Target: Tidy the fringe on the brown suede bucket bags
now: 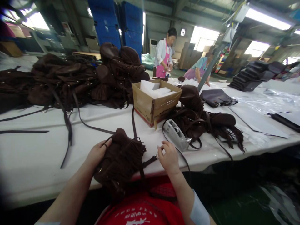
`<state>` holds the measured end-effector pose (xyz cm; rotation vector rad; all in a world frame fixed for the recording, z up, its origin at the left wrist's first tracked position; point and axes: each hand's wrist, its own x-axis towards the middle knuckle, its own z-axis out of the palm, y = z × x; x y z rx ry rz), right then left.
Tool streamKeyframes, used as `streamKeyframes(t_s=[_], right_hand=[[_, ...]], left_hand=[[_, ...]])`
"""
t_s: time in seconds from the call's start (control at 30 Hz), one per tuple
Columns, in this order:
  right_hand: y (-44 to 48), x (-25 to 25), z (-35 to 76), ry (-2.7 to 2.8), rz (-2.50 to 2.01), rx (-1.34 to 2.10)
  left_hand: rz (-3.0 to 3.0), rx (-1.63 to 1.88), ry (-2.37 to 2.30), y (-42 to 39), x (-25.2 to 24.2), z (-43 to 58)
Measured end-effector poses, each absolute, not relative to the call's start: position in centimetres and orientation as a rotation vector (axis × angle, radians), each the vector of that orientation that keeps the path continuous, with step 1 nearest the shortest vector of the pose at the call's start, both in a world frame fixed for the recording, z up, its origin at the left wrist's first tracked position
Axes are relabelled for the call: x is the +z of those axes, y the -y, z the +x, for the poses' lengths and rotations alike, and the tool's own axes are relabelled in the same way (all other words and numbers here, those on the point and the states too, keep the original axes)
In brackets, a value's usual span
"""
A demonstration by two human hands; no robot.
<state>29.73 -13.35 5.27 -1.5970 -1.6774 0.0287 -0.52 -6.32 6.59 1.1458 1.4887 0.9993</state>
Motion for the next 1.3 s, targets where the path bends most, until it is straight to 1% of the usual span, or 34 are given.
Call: streamKeyframes(t_s=[0.07, 0.17, 0.23, 0.33, 0.43, 0.53, 0.63, 0.77, 0.83, 0.87, 0.93, 1.03, 1.17, 1.3], right_hand=[[13.8, 6.5, 28.0, 1.741, -1.449, 0.140], [14.3, 7.3, 23.5, 2.020, -1.270, 0.374], [14.0, 6.9, 20.9, 2.187, -1.298, 0.456], [13.1, 5.8, 19.2, 2.329, -1.358, 0.491], [12.3, 5.5, 19.6, 2.395, -1.344, 0.539], [12.0, 6.1, 20.8, 2.418, -1.280, 0.691], [12.3, 6.8, 22.2, 2.348, -1.142, 0.983], [13.5, 8.2, 25.2, 1.995, -0.883, 1.636], [14.0, 9.2, 26.8, 1.825, -0.816, 1.768], [14.2, 9.7, 27.3, 1.778, -0.817, 1.757], [14.3, 10.5, 27.5, 1.770, -0.870, 1.609], [14.0, 10.8, 25.2, 1.923, -0.955, 1.204], [13.5, 8.8, 20.1, 2.232, -1.071, 0.750], [13.3, 6.1, 18.0, 2.432, -1.253, 0.521]], left_hand=[[1.144, 0.981, -1.478, 6.4, 6.6, 0.1], [1.159, 0.970, -1.449, 6.5, 6.4, 1.0], [1.180, 0.985, -1.451, 6.7, 6.1, 1.3], [1.196, 1.002, -1.501, 6.9, 5.4, 1.0], [1.173, 0.997, -1.480, 7.2, 4.9, 0.5], [1.179, 0.982, -1.456, 7.4, 4.8, 0.6], [1.194, 0.951, -1.478, 7.2, 5.1, 0.7], [1.186, 0.962, -1.524, 6.6, 5.5, -0.1], [1.170, 0.991, -1.549, 6.3, 5.6, -0.6], [1.161, 1.004, -1.560, 6.2, 5.6, -0.9], [1.144, 1.010, -1.559, 6.1, 5.8, -1.0], [1.133, 1.008, -1.498, 6.3, 5.8, -0.4], [1.213, 1.010, -1.514, 6.5, 5.2, 0.5], [1.254, 1.026, -1.567, 6.8, 4.7, -0.1]])
